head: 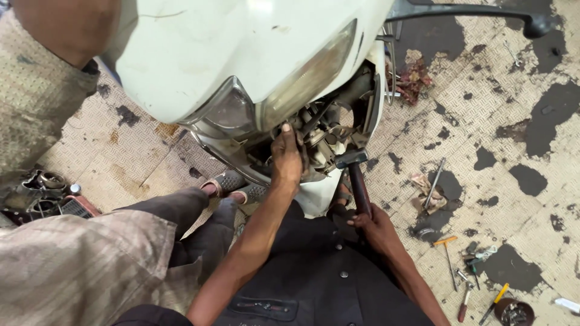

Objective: Repairing the front steering assembly and front fork area of a scooter using a hammer and metal punch.

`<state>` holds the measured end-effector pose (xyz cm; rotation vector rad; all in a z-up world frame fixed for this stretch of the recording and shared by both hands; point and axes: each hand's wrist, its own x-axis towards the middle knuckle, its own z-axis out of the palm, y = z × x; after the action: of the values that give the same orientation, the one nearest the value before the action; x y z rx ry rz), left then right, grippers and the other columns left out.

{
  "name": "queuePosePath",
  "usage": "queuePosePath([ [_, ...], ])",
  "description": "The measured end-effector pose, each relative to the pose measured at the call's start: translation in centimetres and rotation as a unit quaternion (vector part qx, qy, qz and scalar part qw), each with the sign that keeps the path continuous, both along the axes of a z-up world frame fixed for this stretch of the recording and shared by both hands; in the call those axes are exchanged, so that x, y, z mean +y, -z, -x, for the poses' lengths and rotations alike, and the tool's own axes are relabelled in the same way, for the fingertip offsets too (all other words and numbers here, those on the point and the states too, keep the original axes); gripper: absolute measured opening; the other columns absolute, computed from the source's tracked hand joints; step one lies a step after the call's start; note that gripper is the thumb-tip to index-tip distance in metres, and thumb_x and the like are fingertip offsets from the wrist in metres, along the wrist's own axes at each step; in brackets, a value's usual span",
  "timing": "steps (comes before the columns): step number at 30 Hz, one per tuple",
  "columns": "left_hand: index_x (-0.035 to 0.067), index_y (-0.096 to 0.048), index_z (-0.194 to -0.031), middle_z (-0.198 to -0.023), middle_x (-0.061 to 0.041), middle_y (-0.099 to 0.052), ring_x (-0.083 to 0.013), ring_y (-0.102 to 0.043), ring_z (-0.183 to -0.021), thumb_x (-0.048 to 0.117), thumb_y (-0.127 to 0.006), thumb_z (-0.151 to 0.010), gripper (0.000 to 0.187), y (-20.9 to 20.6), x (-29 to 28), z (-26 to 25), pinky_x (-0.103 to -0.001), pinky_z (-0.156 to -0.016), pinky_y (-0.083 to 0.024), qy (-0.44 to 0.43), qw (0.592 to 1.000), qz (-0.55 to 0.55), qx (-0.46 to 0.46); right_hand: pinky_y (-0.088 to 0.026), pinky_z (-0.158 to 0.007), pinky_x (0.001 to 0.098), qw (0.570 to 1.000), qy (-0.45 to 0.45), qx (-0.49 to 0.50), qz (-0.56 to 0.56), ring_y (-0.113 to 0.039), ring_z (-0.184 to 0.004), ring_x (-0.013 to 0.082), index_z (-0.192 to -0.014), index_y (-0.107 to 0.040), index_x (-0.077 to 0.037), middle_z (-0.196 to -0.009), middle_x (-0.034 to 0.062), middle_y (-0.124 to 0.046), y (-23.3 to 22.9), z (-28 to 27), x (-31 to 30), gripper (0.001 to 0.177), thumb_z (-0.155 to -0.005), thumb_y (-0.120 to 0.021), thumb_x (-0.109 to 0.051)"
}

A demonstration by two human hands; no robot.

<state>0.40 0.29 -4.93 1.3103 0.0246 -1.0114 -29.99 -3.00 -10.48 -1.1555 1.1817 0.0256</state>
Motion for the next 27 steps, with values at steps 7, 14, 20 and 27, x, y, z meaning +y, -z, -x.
queuePosePath([
  [7, 0.016, -0.049, -0.08, -0.052, 0.004, -0.041, -0.0082, -0.035, -0.036, 0.062, -0.034, -0.104, 0.054, -1.0, 0.0, -1.0, -0.027, -0.03, -0.029, 0.007, 0.999, 0.025, 0.027, -0.058, -0.082, 0.0323, 1.0, -0.017, 0.02, 0.014, -0.074, -0.092, 0.02, -0.124, -0.055, 0.008, -0.096, 0.0122, -0.069, -0.2, 0.2, 0.1, 0.033, -0.093, -0.054, -0.004],
  [14, 0.018, -0.047, -0.08, -0.052, 0.005, -0.035, -0.0089, -0.03, -0.038, 0.064, -0.034, -0.103, 0.053, -2.4, 0.0, -1.2, -0.028, -0.033, -0.024, -0.002, 0.997, -0.004, 0.078, -0.055, -0.072, 0.0307, 0.999, -0.02, 0.0, 0.037, -0.069, -0.082, 0.018, -0.126, -0.056, 0.006, -0.089, 0.0095, -0.068, -3.2, -2.2, -0.7, 0.033, -0.096, -0.054, -0.009],
  [20, 0.017, -0.046, -0.081, -0.054, 0.005, -0.037, -0.0082, -0.028, -0.039, 0.064, -0.037, -0.103, 0.053, -0.5, -0.3, -1.6, -0.026, -0.036, -0.02, -0.024, 0.996, 0.006, 0.084, -0.053, -0.066, 0.0294, 0.996, -0.05, 0.014, 0.072, -0.063, -0.075, 0.0148, -0.125, -0.057, 0.004, -0.083, 0.0071, -0.067, -4.7, -4.0, -1.5, 0.032, -0.097, -0.056, -0.011],
  [27, 0.017, -0.051, -0.084, -0.058, 0.002, -0.046, -0.0085, -0.029, -0.039, 0.068, -0.042, -0.097, 0.053, -1.8, -0.3, -1.6, -0.027, -0.036, -0.02, -0.041, 0.994, -0.036, 0.095, -0.05, -0.058, 0.0302, 0.999, 0.031, -0.042, -0.002, -0.056, -0.065, 0.0161, -0.129, -0.048, 0.004, -0.079, 0.0058, -0.057, -9.6, -11.5, -3.4, 0.045, -0.089, -0.066, -0.007],
])
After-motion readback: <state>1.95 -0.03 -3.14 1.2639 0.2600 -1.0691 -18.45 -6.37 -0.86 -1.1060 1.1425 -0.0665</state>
